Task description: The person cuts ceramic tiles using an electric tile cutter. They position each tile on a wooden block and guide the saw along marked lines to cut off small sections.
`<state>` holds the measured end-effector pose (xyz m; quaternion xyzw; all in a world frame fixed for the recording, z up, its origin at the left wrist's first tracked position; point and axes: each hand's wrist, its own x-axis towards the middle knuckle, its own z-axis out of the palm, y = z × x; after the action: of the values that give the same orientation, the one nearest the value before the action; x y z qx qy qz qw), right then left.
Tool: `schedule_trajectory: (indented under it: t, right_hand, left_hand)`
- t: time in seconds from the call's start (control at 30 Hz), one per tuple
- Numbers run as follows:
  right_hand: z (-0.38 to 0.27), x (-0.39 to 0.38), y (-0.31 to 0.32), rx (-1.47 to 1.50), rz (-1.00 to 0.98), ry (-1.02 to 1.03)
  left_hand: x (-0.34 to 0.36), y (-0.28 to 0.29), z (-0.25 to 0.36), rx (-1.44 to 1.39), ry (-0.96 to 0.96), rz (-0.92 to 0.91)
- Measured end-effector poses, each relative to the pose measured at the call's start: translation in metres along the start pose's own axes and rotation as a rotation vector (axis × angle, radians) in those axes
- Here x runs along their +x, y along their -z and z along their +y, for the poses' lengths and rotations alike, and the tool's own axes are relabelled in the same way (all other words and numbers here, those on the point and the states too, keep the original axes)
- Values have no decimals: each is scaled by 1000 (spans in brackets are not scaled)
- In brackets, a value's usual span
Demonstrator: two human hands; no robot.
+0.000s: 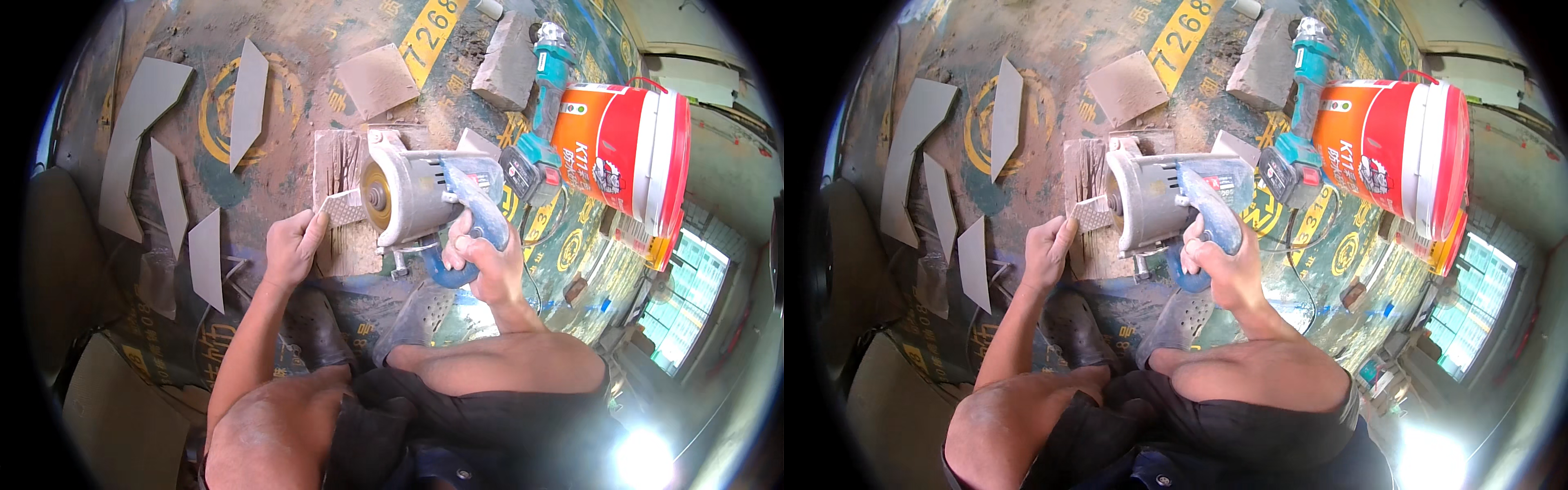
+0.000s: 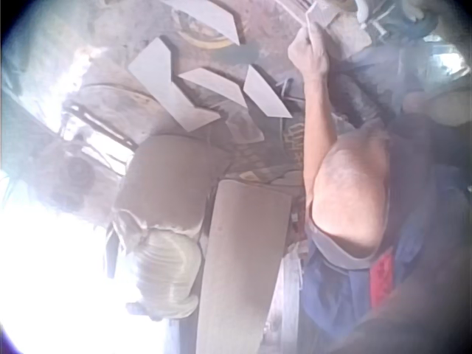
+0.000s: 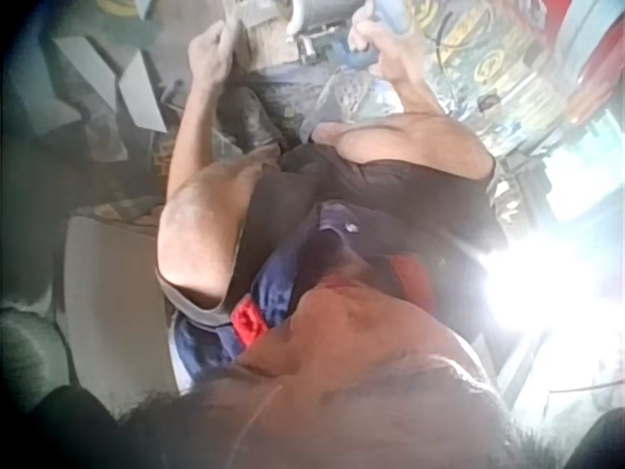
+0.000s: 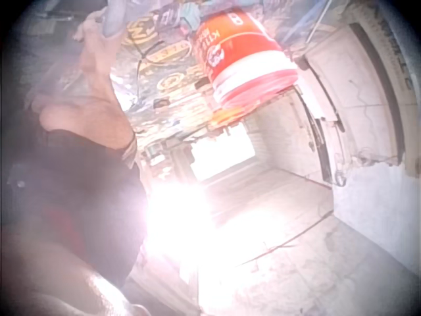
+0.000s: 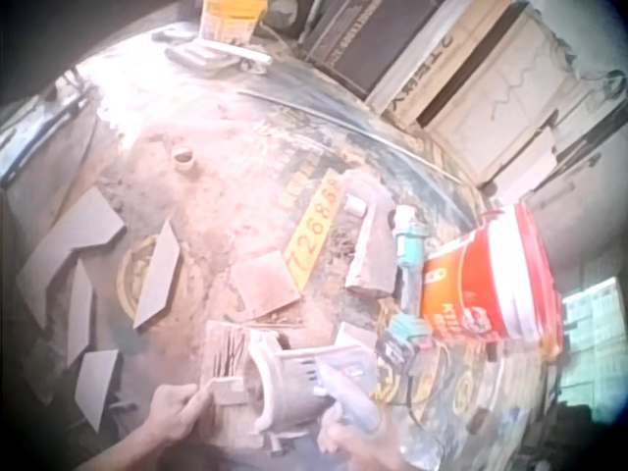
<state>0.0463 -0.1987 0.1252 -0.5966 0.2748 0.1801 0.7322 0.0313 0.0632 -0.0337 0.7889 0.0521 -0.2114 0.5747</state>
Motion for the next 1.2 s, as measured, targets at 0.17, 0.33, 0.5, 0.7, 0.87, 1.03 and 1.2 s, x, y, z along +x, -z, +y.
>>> schedule_trajectory:
  t: [0.17,0.33,0.5,0.7,0.87,1.03,1.2]
  right_hand:
    - [1,-4,7,27,59,18]
    - [-2,-6,7,15,-3,27]
    - [2,0,-5,-13,-79,25]
    - [0,0,-2,-15,14,18]
    - [-1,-3,6,33,60,26]
    - [-3,-5,3,-1,-2,33]
    - [1,0,-9,-3,-82,27]
  left_hand:
    - [0,1,1,9,-12,5]
    - [1,1,2,30,-10,-5]
    - [1,1,5,37,-14,-1]
    - [1,1,1,35,-11,3]
    - [0,0,1,22,-11,7]
    - [1,0,3,16,-4,8]
    - [1,1,3,32,-4,3]
